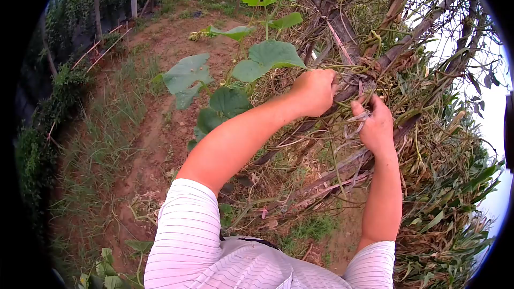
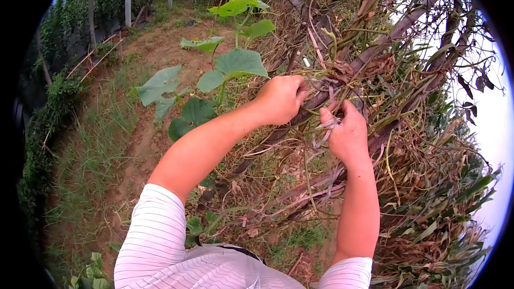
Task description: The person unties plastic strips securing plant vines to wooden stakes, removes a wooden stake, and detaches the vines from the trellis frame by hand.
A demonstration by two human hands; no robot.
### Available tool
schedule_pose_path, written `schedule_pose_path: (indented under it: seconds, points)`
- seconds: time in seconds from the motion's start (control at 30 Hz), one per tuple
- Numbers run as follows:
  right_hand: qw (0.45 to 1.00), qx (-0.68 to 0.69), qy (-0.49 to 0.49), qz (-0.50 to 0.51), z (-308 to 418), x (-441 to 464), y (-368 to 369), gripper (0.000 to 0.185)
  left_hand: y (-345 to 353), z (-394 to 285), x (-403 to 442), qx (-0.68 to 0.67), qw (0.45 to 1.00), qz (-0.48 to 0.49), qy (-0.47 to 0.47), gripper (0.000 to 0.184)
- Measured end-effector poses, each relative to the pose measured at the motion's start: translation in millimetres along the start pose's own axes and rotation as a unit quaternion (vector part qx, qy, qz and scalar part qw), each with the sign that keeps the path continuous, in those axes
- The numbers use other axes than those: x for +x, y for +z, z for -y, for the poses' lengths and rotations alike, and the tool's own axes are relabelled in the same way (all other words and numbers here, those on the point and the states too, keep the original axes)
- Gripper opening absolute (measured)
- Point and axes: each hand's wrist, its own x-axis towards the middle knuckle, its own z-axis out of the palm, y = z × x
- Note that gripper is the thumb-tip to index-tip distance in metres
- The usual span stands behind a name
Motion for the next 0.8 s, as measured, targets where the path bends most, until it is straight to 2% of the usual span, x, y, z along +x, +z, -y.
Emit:
schedule_pose_path:
  seconds: [0.03, 0.1, 0.2, 0.27, 0.3, 0.37, 0.43, 0.53, 0.6, 0.63, 0.7, 0.73, 0.8]
  points:
    - [1.0, 0.003, -0.001, 0.0, -1.1, 0.1, -0.2, 0.037, 3.2, 8.3, -5.4, 0.001, 1.0, 0.0, 0.001, 0.02]
    - [1.0, 0.006, -0.004, 0.001, -2.0, -1.4, 0.7, 0.037, 7.3, 32.3, -31.6, 0.058, 0.99, 0.107, -0.072, 0.02]
    - [1.0, 0.001, 0.002, -0.009, -1.1, 0.5, 1.7, 0.037, -9.4, 60.2, -64.5, 0.081, 0.99, 0.074, -0.091, 0.021]
    - [1.0, -0.003, 0.001, -0.003, -3.0, 2.0, 1.4, 0.037, -27.9, 64.8, -81.6, 0.021, 0.995, 0.05, -0.081, 0.021]
    - [1.0, -0.002, 0.0, -0.003, -1.9, 2.1, 1.7, 0.037, -39.9, 61.1, -89.5, 0.023, 0.995, 0.05, -0.082, 0.021]
    - [1.0, 0.03, 0.009, -0.001, 1.8, 0.6, 1.5, 0.039, -63.7, 47.3, -100.8, -0.069, 0.991, 0.072, -0.087, 0.02]
    - [1.0, 0.011, -0.002, -0.01, -5.7, 2.8, 4.6, 0.039, -64.2, 47.4, -102.3, -0.071, 0.99, 0.073, -0.099, 0.02]
    - [1.0, -0.01, -0.016, -0.019, -3.0, 1.8, 2.5, 0.039, -58.5, 54.7, -92.4, -0.051, 0.994, 0.083, -0.051, 0.019]
    - [1.0, -0.007, -0.016, -0.022, 4.8, 0.1, 0.0, 0.039, -48.8, 49.9, -79.2, -0.032, 0.99, 0.059, -0.127, 0.019]
    - [1.0, 0.024, 0.0, -0.01, 7.8, -1.2, -1.9, 0.038, -46.4, 41.4, -72.6, -0.031, 0.99, 0.059, -0.126, 0.019]
    - [0.998, 0.057, 0.017, -0.003, 10.7, -2.1, -4.1, 0.038, -40.8, 20.1, -55.9, -0.192, 0.973, -0.037, -0.12, 0.018]
    - [0.998, 0.058, 0.03, -0.003, 11.6, -2.0, -4.9, 0.038, -38.0, 10.1, -47.7, -0.192, 0.974, -0.035, -0.118, 0.018]
    - [0.997, 0.059, 0.043, -0.003, 12.4, -0.4, -6.8, 0.038, -31.9, -6.7, -30.2, -0.215, 0.976, -0.028, -0.016, 0.02]
